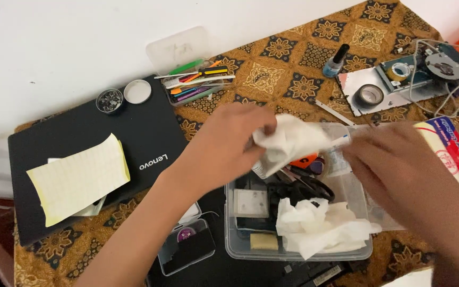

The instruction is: The person is organizing a plastic bin containing various electronics repair tools and parts, such as scissors, thermal paste, and a cooling fan, on a desk next to a laptop.

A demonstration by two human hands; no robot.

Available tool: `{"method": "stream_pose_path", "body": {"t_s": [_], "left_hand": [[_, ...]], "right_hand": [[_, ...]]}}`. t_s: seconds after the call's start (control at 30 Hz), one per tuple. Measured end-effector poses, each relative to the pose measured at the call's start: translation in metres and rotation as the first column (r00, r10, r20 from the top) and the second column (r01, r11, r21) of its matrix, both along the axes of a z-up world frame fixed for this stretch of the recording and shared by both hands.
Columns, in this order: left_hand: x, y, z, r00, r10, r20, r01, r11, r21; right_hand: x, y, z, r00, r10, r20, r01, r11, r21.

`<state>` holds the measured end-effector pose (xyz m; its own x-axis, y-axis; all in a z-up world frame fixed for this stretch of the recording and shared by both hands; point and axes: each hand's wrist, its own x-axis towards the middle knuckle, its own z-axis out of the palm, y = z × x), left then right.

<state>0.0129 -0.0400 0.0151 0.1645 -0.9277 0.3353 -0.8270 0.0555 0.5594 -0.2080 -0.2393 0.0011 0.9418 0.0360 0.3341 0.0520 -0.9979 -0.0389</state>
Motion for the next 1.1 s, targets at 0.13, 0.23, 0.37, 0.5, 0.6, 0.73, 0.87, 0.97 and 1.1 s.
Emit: {"method": "stream_pose_path", "body": {"t_s": [0.13,0.23,0.37,0.5,0.6,0.73,0.87,0.97,1.1], "left_hand": [[-0.017,0.014,-0.008,0.971,-0.079,0.226,0.045,0.987,0.155],[-0.028,0.026,-0.016,0.942,-0.164,0.293,0.091,0.964,0.249],[-0.031,0.033,-0.020,0.928,-0.137,0.347,0.081,0.982,0.171],[-0.030,0.031,-0.015,0.955,-0.138,0.264,0.090,0.978,0.188],[-0.032,0.032,-0.024,0.940,-0.095,0.328,0.060,0.991,0.118],[-0.032,0.033,-0.025,0.948,-0.104,0.300,0.075,0.991,0.107],[-0.034,0.031,-0.025,0.949,-0.094,0.299,0.051,0.988,0.149],[-0.036,0.032,-0.024,0.945,-0.081,0.317,0.039,0.990,0.139],[-0.039,0.034,-0.020,0.947,-0.081,0.312,0.040,0.990,0.135]], "right_hand": [[0.024,0.001,-0.025,0.948,-0.295,-0.119,0.263,0.938,-0.228],[0.029,-0.004,-0.029,0.890,-0.369,-0.269,0.258,0.892,-0.371],[0.034,-0.019,-0.035,0.896,-0.335,-0.292,0.244,0.920,-0.306],[0.048,-0.006,-0.014,0.784,-0.307,-0.540,0.204,0.948,-0.244],[0.054,-0.008,-0.012,0.733,-0.270,-0.624,0.269,0.958,-0.099],[0.053,-0.010,-0.013,0.703,-0.320,-0.635,0.352,0.933,-0.081],[0.040,-0.026,-0.019,0.864,-0.280,-0.419,0.304,0.953,-0.009],[0.025,-0.042,-0.010,0.964,-0.176,-0.201,0.182,0.983,0.010],[0.004,-0.055,0.010,0.982,-0.189,-0.031,0.190,0.979,0.077]]}}
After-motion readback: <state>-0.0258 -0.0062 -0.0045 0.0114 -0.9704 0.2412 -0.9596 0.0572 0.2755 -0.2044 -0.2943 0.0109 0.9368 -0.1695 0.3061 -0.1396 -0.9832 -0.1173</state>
